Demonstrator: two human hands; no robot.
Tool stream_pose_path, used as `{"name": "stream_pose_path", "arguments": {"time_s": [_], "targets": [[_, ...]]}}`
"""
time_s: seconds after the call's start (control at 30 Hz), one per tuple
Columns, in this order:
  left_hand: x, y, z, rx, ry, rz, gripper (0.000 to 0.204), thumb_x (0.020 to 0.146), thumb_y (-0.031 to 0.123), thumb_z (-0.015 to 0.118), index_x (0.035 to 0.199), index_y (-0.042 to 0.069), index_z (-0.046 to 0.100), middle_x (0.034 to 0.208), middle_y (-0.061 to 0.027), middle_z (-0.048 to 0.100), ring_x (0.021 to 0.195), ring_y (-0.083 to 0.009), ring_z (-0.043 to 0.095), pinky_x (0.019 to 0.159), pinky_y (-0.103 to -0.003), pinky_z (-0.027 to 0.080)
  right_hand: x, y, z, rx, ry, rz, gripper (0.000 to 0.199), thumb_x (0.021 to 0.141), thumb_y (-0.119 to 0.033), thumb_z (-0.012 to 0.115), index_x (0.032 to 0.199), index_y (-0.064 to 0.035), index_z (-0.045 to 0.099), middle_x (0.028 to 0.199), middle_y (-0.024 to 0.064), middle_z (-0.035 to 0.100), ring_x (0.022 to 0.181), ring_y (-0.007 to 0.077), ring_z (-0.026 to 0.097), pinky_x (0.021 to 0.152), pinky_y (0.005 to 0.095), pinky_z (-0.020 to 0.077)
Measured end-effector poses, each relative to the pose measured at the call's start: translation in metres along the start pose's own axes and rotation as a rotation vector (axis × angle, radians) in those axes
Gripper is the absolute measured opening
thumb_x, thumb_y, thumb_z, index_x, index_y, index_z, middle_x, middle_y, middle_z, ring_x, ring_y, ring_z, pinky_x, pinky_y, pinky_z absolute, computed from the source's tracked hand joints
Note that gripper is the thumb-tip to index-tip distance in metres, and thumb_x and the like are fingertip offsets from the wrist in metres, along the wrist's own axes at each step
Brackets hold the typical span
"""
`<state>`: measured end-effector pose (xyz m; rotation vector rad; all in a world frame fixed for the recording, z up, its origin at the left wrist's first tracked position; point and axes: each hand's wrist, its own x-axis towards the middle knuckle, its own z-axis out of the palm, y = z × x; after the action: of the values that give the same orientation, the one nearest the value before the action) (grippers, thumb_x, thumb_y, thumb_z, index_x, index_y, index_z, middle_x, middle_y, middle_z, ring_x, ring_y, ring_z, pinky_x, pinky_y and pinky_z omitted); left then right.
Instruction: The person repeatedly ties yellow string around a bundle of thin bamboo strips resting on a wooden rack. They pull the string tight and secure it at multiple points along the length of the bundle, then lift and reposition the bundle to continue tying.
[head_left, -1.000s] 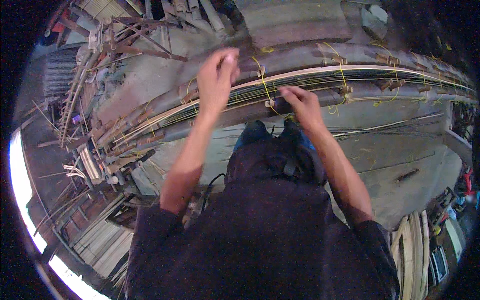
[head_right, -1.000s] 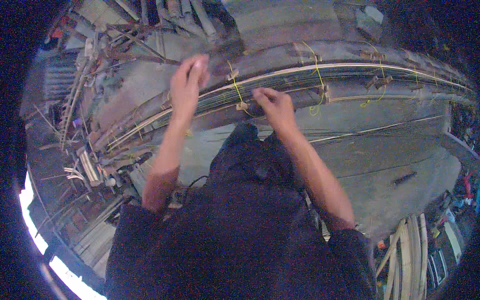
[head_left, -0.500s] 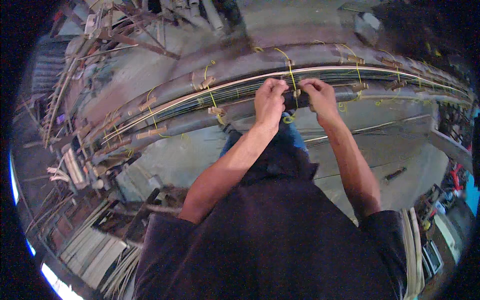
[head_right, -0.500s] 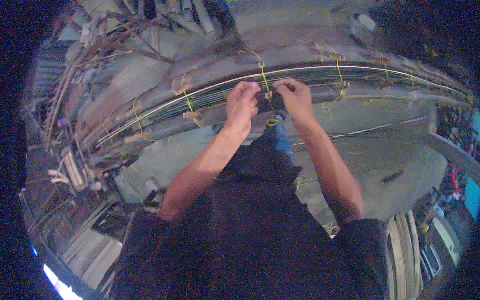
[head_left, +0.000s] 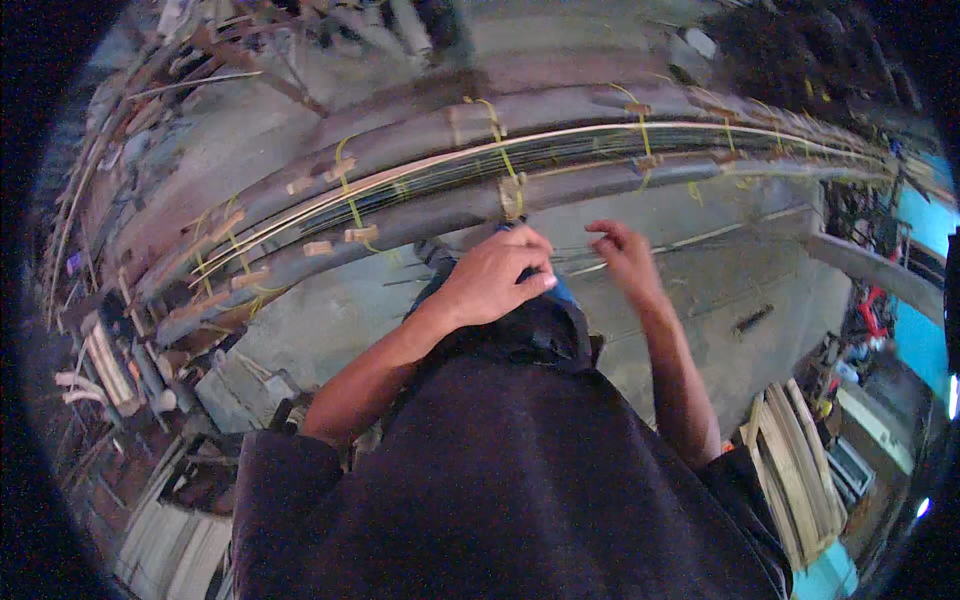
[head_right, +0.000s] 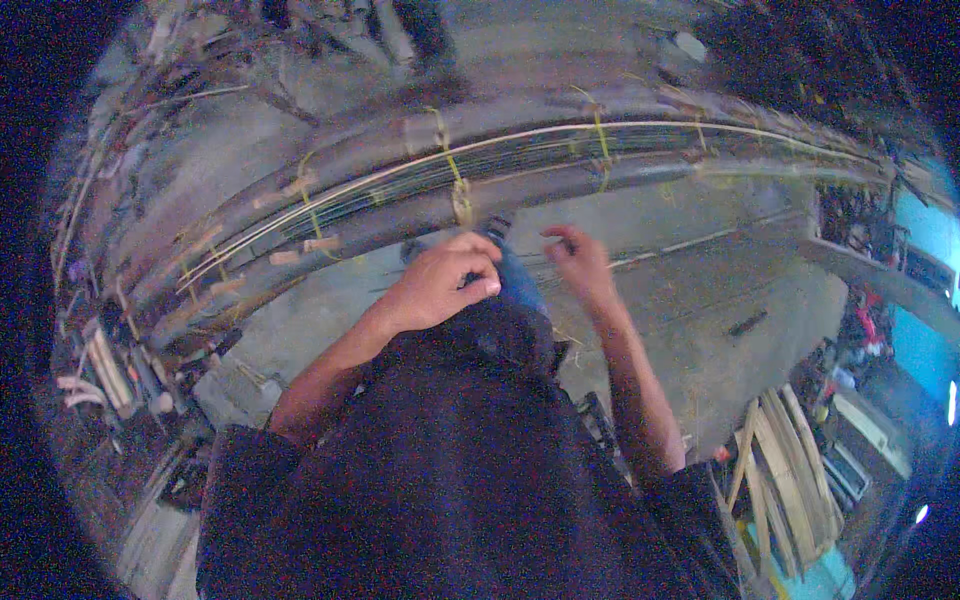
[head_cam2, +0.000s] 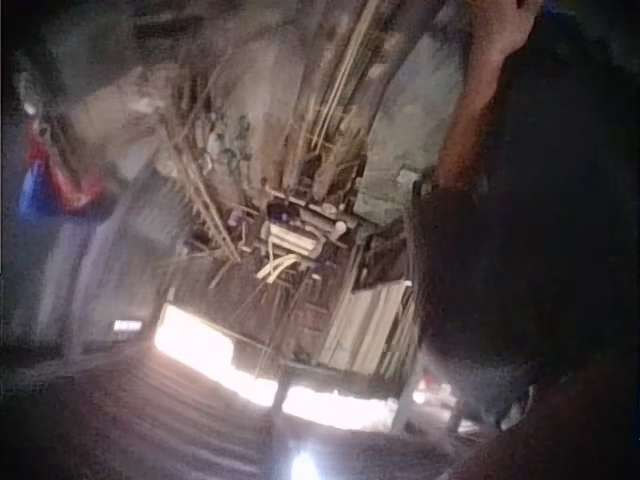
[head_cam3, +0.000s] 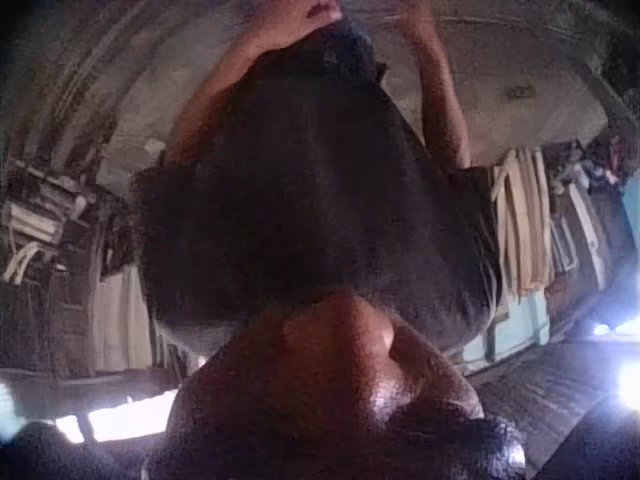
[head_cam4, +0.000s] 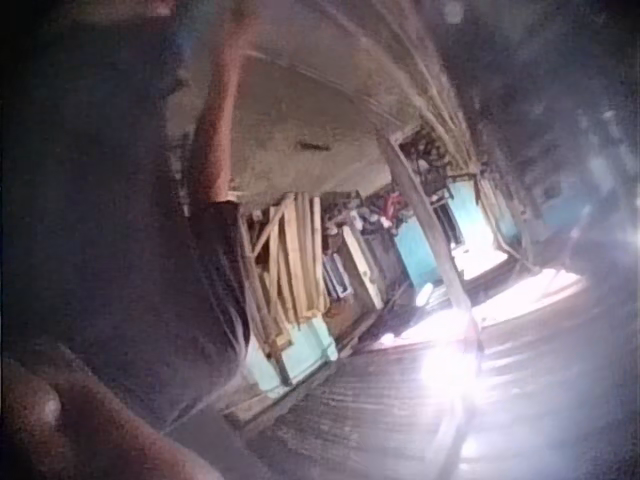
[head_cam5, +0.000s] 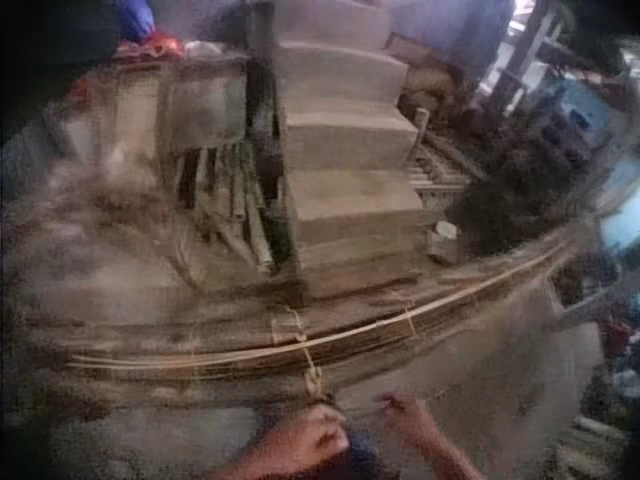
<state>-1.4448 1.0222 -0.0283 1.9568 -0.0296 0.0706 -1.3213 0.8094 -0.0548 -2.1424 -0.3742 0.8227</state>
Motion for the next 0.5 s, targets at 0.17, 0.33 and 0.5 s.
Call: {"name": "stream_pose_path", "arguments": {"time_s": [0.17,0.33,0.5], "targets": [[0.026,0.015,-0.049,0.224,0.364,-0.067,0.02,0.079,0.01,0.058,0.098,0.005,0.059,0.097,-0.0137,0.061,0.092,-0.0343,0.057,0.083,-0.042,0.045,0.026,-0.004,0.106,0.137,-0.323,0.179,0.019,0.082,-0.015,0.063,0.098,-0.0046,0.065,0.082,0.0062,0.063,0.076,0.0172,0.059,0.07,0.0329,0.0474],[0.03,-0.025,-0.068,0.502,0.311,-0.252,0.028,0.079,0.019,0.063,0.105,0.009,0.061,0.1,-0.0123,0.063,0.095,-0.0322,0.059,0.084,-0.041,0.045,-0.003,-0.236,-0.041,0.066,-0.247,-0.437,0.014,0.091,-0.011,0.053,0.086,-0.0027,0.063,0.085,0.0052,0.065,0.084,0.0145,0.061,0.076,0.0298,0.0487],[0.043,-0.065,-0.042,0.655,0.506,-0.208,0.029,0.073,0.035,0.069,0.085,0.01,0.066,0.077,-0.0093,0.065,0.073,-0.0253,0.063,0.071,-0.037,0.047,0.03,-0.357,0.033,-0.332,-0.274,-1.052,0.022,0.089,-0.023,0.051,0.086,-0.0029,0.062,0.075,0.0114,0.062,0.072,0.0241,0.062,0.064,0.0357,0.0473]]}}
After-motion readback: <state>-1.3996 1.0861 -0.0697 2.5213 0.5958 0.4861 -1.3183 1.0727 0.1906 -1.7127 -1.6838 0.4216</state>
